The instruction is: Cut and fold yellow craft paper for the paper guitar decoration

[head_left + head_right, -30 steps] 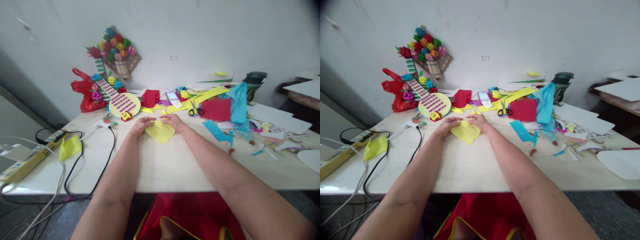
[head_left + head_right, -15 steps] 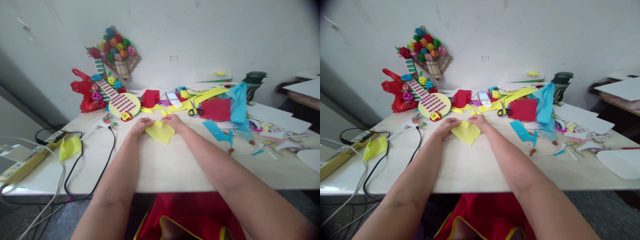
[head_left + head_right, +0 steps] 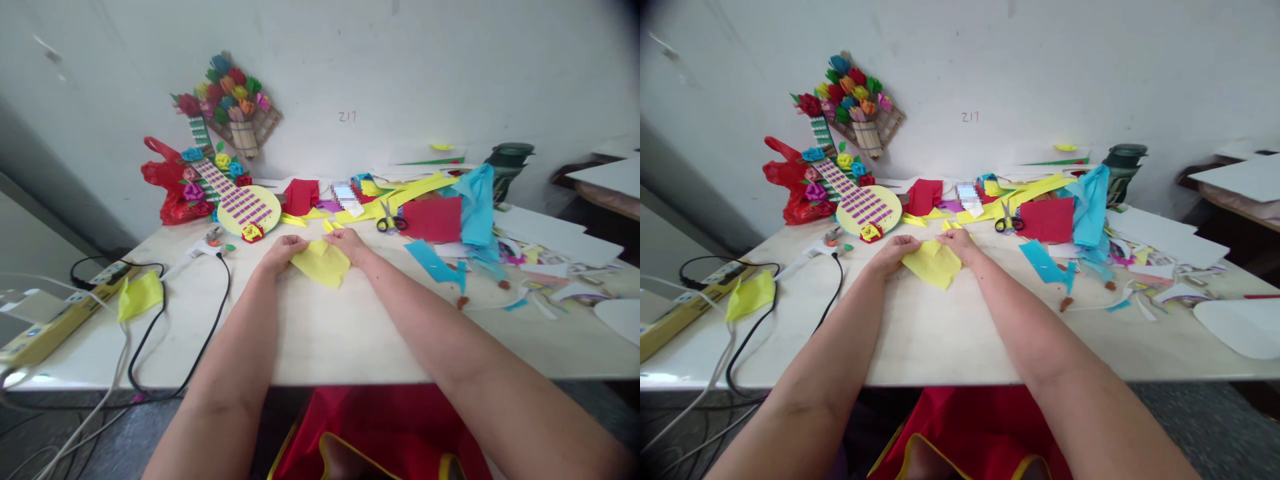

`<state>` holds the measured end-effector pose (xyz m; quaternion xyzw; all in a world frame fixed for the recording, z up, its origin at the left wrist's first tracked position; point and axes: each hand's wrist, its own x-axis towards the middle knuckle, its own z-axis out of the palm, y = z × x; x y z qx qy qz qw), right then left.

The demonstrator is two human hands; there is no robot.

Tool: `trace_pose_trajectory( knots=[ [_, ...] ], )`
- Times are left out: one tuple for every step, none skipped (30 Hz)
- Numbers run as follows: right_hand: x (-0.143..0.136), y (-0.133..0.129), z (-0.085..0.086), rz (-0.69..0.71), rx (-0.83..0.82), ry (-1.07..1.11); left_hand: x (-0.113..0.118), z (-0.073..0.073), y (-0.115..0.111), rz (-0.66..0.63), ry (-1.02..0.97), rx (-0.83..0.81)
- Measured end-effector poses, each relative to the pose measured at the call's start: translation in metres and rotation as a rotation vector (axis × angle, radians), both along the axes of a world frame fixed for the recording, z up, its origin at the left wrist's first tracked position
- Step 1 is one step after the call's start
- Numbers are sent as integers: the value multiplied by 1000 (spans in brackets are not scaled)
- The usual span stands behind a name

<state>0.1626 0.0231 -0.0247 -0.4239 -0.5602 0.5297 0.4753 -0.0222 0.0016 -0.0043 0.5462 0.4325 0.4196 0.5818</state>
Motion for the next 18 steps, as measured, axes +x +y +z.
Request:
trace_pose_trajectory(
  knots=[
    [0,0,0,-1,-1,-4,1,2,-1,3,3,-17],
    [0,0,0,-1,-3,-6,1,3,-2,5,4,-33],
    [-1,0,0,2,-5,-2,1,4,-3,4,1,-48],
    [-1,0,-1,7,-7,5,2,5,-3,0,-3,-60],
    [-1,1,-1,14,-8,13,2,6,-3,-6,-8,-67],
    [-2,1,-1,17,-7,19,2,6,-3,-13,-8,-71],
    [-2,1,-1,17,-4,22,2,5,-3,-20,-3,-72],
    [-2,1,-1,17,0,19,2,4,-2,-29,7,-73],
    [-2,0,-1,18,5,11,3,3,-1,-39,21,-73],
    [-2,0,-1,19,13,0,3,2,-1,-48,35,-68],
    [-2,0,0,21,22,-15,3,0,0,-52,51,-59],
    [-2,-1,0,24,33,-34,4,-1,1,-52,68,-45],
    [-3,-1,0,27,44,-55,4,-2,1,-47,91,-28],
    [-3,-2,0,31,56,-77,4,-3,1,-41,117,-10],
    [-3,-2,0,33,66,-94,5,-3,1,-36,140,5],
    [-3,-2,0,36,76,-110,5,-2,0,-30,164,20],
    [-3,-2,0,38,86,-125,5,-2,0,-22,188,34],
    [-3,-1,-1,40,96,-138,5,-1,-1,-13,214,48]
  ],
)
